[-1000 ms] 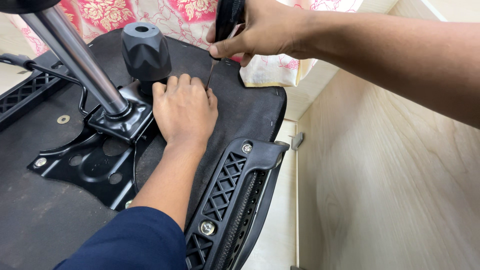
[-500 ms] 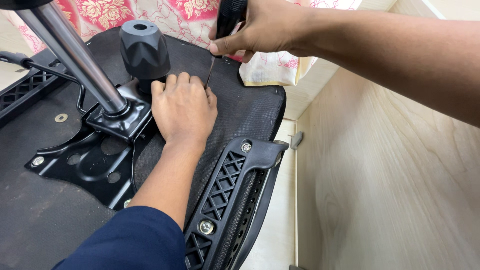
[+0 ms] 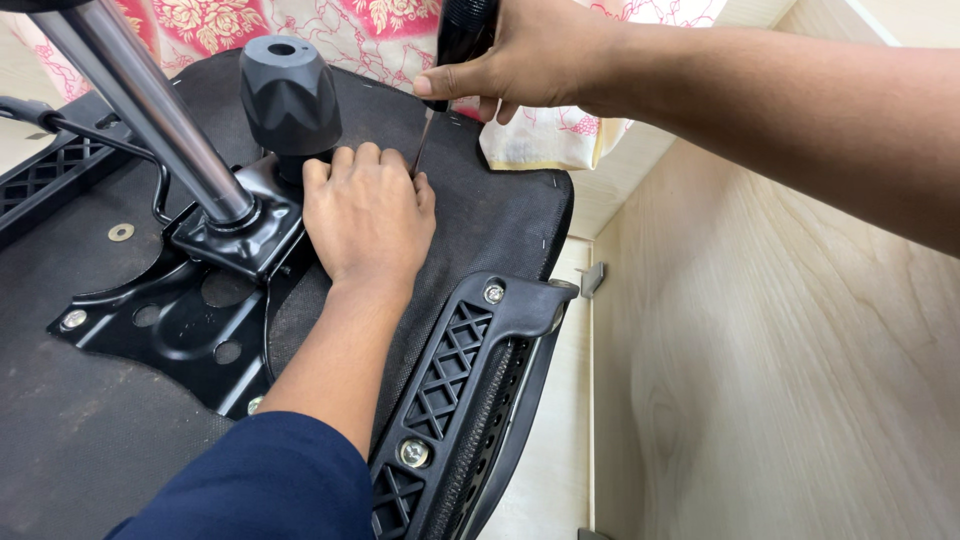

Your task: The person uses a screwdriver to tighten screws on the underside of an office chair, securing the metal mounting plate and plastic frame to the seat. The person works on multiple screws around the central gas lift and along the frame edges.

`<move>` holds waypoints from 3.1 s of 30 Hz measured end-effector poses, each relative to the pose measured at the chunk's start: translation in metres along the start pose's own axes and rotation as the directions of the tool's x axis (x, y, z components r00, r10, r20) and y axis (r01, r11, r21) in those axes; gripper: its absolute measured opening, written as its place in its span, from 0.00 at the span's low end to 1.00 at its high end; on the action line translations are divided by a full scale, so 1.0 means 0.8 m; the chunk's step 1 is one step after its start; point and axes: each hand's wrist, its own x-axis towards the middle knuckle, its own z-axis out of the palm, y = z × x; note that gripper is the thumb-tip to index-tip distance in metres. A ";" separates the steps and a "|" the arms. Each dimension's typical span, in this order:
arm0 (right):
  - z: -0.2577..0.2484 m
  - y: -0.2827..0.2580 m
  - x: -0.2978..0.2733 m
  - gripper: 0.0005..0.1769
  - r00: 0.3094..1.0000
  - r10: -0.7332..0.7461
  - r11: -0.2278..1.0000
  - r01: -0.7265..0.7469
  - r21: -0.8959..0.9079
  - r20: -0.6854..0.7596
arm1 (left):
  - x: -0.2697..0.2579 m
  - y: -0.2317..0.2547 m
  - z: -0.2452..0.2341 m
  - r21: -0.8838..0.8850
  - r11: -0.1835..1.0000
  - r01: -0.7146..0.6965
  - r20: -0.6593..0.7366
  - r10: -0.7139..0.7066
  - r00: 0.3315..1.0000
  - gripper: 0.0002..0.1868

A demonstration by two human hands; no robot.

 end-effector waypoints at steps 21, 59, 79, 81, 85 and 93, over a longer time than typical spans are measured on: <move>-0.007 0.004 0.004 0.23 0.998 -0.001 0.999 -0.002 0.050 0.058 | -0.001 -0.002 0.003 -0.006 1.000 -0.005 -0.010 0.005 1.000 0.17; 0.004 0.021 -0.007 0.18 0.988 -0.116 0.990 0.107 0.089 0.100 | -0.008 -0.002 0.013 -0.029 0.997 -0.066 -0.176 0.060 0.983 0.13; -0.005 -0.002 -0.009 0.15 0.985 -0.122 0.978 0.098 0.184 0.123 | -0.004 -0.002 0.003 -0.066 0.997 -0.044 -0.098 0.038 0.994 0.14; -0.007 -0.005 -0.009 0.14 0.986 -0.097 0.985 0.076 0.155 0.137 | -0.003 -0.003 0.002 -0.057 0.997 -0.047 -0.114 0.041 0.993 0.14; -0.007 -0.009 -0.011 0.15 0.986 -0.129 0.987 0.118 0.108 0.102 | -0.003 -0.002 0.002 -0.058 0.997 -0.044 -0.116 0.037 0.993 0.14; -0.004 -0.002 -0.012 0.23 0.995 -0.067 0.994 0.060 0.095 0.073 | -0.002 -0.002 0.003 -0.068 0.997 -0.049 -0.103 0.041 0.994 0.13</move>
